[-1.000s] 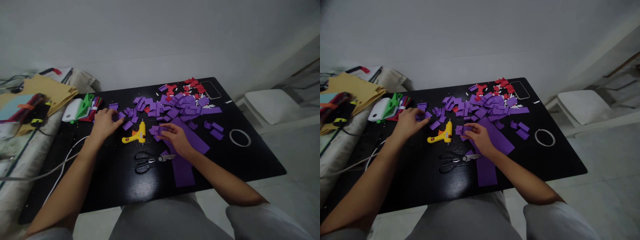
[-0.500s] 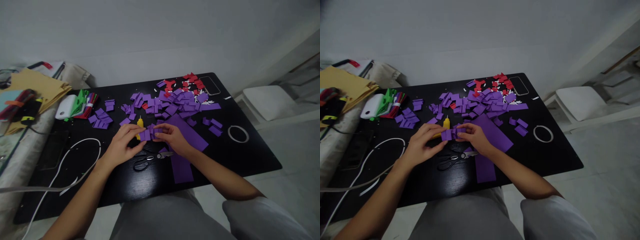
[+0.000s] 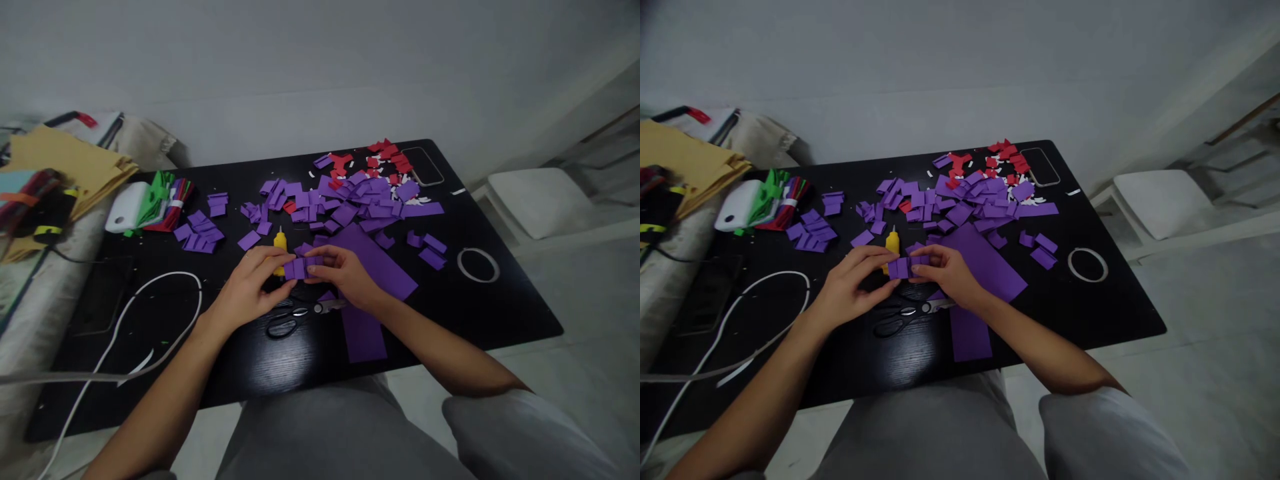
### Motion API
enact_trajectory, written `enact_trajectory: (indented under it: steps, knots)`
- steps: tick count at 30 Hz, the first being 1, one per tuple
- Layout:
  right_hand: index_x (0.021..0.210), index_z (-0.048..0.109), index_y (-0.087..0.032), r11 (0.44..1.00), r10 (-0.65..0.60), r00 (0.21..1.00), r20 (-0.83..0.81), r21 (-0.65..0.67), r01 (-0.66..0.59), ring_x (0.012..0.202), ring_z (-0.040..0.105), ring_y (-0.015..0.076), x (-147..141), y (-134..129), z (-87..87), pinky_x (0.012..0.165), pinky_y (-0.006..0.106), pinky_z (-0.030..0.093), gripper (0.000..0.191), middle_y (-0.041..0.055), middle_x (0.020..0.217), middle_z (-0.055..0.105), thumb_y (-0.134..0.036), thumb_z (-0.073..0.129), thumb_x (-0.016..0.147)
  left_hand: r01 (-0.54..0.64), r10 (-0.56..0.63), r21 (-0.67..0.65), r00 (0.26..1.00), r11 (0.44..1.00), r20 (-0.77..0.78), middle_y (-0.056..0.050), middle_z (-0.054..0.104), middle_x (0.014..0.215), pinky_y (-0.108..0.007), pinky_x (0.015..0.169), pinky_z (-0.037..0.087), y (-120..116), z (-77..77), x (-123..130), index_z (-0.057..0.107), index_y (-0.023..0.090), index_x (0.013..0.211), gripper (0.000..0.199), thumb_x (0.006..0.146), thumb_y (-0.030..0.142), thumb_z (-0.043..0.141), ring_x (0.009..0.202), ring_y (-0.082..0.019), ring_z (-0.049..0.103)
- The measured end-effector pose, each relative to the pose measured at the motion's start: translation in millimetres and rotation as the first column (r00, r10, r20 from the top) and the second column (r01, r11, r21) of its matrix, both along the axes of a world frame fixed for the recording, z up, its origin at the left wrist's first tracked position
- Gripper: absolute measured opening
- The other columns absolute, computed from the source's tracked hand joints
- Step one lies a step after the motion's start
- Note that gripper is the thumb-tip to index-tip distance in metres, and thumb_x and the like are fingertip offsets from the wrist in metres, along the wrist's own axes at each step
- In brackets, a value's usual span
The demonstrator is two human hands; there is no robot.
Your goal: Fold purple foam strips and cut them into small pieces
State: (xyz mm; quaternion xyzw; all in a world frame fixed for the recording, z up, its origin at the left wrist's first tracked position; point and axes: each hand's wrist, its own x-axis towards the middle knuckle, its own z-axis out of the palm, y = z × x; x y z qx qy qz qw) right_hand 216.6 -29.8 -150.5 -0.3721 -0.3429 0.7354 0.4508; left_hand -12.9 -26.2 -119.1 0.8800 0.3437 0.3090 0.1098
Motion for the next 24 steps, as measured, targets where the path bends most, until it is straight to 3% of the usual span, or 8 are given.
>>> enact_trajectory:
  steps: [24]
  knots:
    - [0.100, 0.077, -0.021, 0.999, -0.017, 0.991, 0.135, 0.030, 0.013, 0.080, 0.076, 0.0150, -1.4, -1.7, 1.1, 0.085, 0.033, 0.064, 0.042, -0.0016, 0.088, 0.080, -0.030, 0.096, 0.063, 0.022, -0.020, 0.048, 0.999, 0.999, -0.046, -0.013, 0.071, 0.125, -0.042, 0.100, 0.060, -0.3, -6.8, 1.4, 0.062, 0.021, 0.134, 0.038, 0.096, 0.023, 0.070, 0.114, -0.026, 0.071]
